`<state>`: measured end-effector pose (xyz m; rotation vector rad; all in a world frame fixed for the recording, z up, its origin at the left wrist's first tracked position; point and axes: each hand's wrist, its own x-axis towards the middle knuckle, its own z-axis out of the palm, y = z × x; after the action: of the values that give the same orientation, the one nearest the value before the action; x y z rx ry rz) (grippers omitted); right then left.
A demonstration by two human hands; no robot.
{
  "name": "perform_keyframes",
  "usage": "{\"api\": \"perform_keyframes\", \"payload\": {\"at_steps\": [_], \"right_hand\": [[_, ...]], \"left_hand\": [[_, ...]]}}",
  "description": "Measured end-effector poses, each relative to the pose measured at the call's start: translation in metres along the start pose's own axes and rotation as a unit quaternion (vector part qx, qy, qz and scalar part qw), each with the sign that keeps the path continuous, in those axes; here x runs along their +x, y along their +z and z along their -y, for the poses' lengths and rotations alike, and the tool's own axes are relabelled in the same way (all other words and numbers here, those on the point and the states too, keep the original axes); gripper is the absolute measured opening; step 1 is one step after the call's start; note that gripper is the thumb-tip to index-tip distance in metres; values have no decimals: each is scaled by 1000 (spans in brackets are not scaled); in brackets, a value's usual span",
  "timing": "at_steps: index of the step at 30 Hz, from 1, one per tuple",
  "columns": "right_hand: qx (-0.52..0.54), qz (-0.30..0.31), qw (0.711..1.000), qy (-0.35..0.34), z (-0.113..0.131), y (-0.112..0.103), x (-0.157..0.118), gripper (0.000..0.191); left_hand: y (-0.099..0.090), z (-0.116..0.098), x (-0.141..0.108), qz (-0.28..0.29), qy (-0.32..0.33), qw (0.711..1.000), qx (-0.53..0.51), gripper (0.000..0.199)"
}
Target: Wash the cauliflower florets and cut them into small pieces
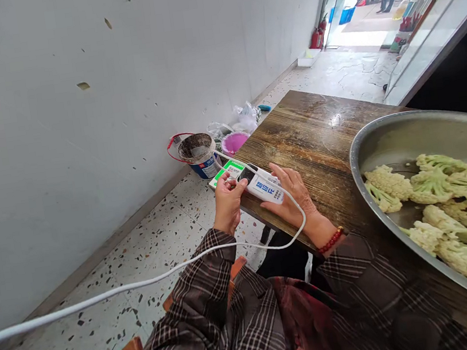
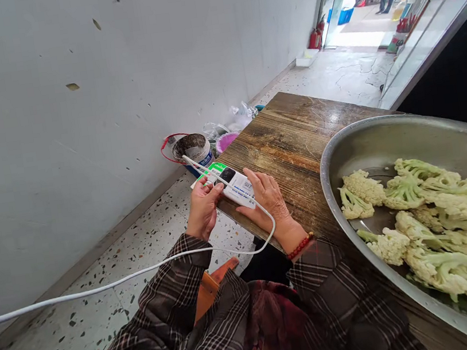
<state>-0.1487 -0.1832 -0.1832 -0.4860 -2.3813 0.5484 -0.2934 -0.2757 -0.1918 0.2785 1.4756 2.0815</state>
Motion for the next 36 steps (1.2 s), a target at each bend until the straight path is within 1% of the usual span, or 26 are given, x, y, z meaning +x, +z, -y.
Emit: {"api": "perform_keyframes", "payload": {"at_steps": [2,4,5,7,9,11,13,16,18,20,22,25,27,29,32,36], "right_hand": [[46,-28,998,28,-6,-2,1,80],[92,-58,989,100,-16,-6,3,66],[116,-59,981,142,-22,-9,4,59],[163,-30,963,214,-33,-16,5,50],[203,33,948,245,-41,-24,5,49],[212,93,943,240,-44,-32,5,47],[195,135,947,218,-44,-38,5,44],[179,154,954,183,-43,-40,4,39],[206,165,948,176,-41,-38,3,36],[267,181,928,190,-39,-35,3,39],[339,180,897,220,-35,-33,1,44],[409,141,862,265,-30,-30,0,46],[430,121,849,281,-27,-30,0,47],[444,120,839,290,-24,-32,0,48],[460,149,825,292,-19,-36,2,49],[475,192,808,290,-10,-41,3,47]], "left_hand": [[-3,-1,0,19,-17,1000,-12,50],[-5,-4,-3,40,-31,999,-15,41],[-5,-5,-4,49,-36,998,-15,37],[-6,-7,-8,57,-42,997,-21,31],[-5,-9,-9,58,-48,997,-29,29],[-4,-10,-9,61,-53,996,-35,30],[-4,-11,-9,65,-56,995,-43,31],[-6,-9,-7,57,-56,995,-66,31],[-8,-8,-7,51,-56,993,-85,32],[-11,-6,-7,53,-58,992,-101,33],[-14,-4,-7,60,-59,990,-113,34],[-17,0,-7,66,-53,987,-135,37],[-18,2,-6,65,-52,984,-155,36],[-18,2,-5,61,-59,981,-177,34],[-13,0,-2,60,-69,975,-204,30],[-5,-4,3,78,-65,971,-216,25]]}}
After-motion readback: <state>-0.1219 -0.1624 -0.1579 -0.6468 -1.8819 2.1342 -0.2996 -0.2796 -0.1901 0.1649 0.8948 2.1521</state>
